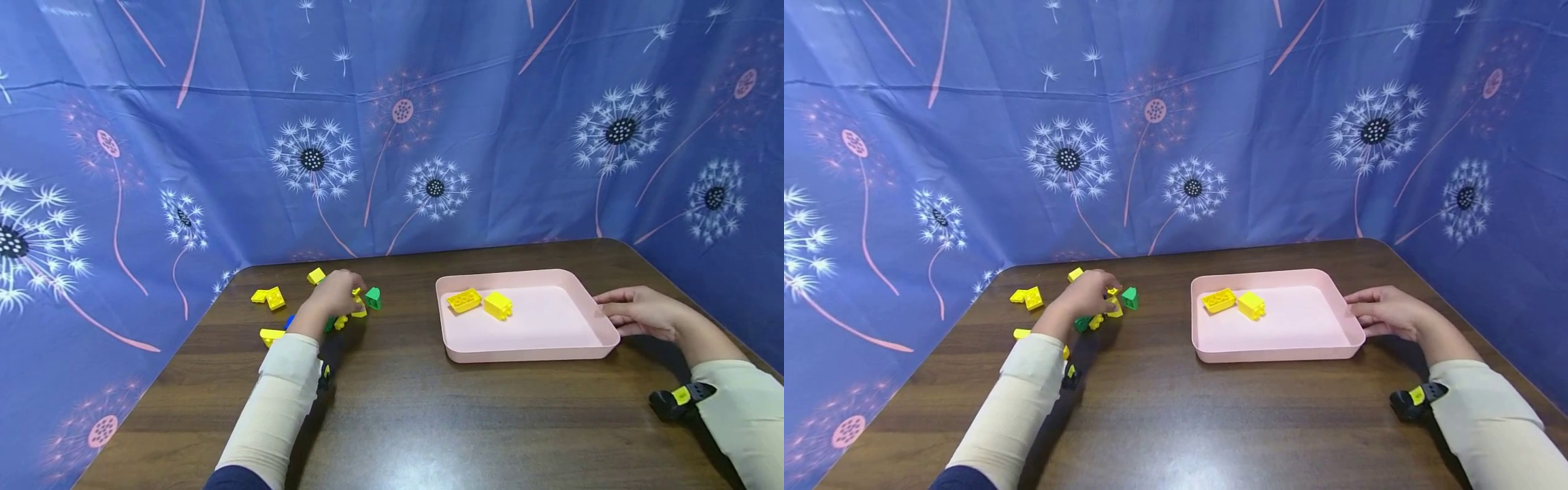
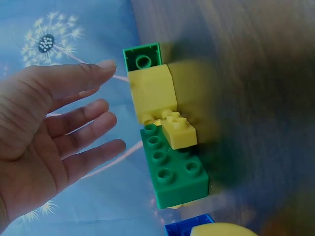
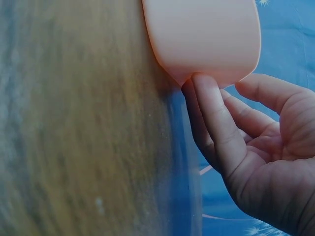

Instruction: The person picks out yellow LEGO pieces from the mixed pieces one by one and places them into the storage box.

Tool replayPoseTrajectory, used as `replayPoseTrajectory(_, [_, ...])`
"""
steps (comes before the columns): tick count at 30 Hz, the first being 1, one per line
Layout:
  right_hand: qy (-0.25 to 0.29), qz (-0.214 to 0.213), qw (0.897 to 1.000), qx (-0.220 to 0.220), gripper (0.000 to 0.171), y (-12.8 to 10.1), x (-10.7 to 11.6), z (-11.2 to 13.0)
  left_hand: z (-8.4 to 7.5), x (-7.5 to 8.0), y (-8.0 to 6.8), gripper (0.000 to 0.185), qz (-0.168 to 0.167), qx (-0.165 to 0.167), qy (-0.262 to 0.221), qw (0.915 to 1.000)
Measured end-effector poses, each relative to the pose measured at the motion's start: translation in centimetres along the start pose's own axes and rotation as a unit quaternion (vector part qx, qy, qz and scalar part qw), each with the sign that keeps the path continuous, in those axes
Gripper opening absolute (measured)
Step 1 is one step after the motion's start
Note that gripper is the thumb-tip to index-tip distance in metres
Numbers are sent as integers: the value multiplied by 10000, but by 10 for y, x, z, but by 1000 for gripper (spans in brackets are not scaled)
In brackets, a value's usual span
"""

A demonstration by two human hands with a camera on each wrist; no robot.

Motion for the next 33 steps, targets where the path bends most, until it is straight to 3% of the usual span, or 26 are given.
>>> replayPoseTrajectory(16, [88,8,10000,14,56,-1,-1,1,12,-17,18,43,292,65,323,9990])
replayPoseTrajectory(23, [20,29,10000,45,59,-1,0,-1,15,-26,21,26,485,217,333,9980])
replayPoseTrajectory(33, [63,54,9999,78,63,0,0,-1,13,-31,24,11,498,-98,297,9983])
Point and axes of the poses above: each hand's wrist, its own y-axis towards the middle knuckle, its own x-axis out of the back of the hand, z = x × y, the point moved 9 cm from there along y, towards the middle knuckle, and after that the axes turned 10 degrees about -z, right-handed, at the moved point
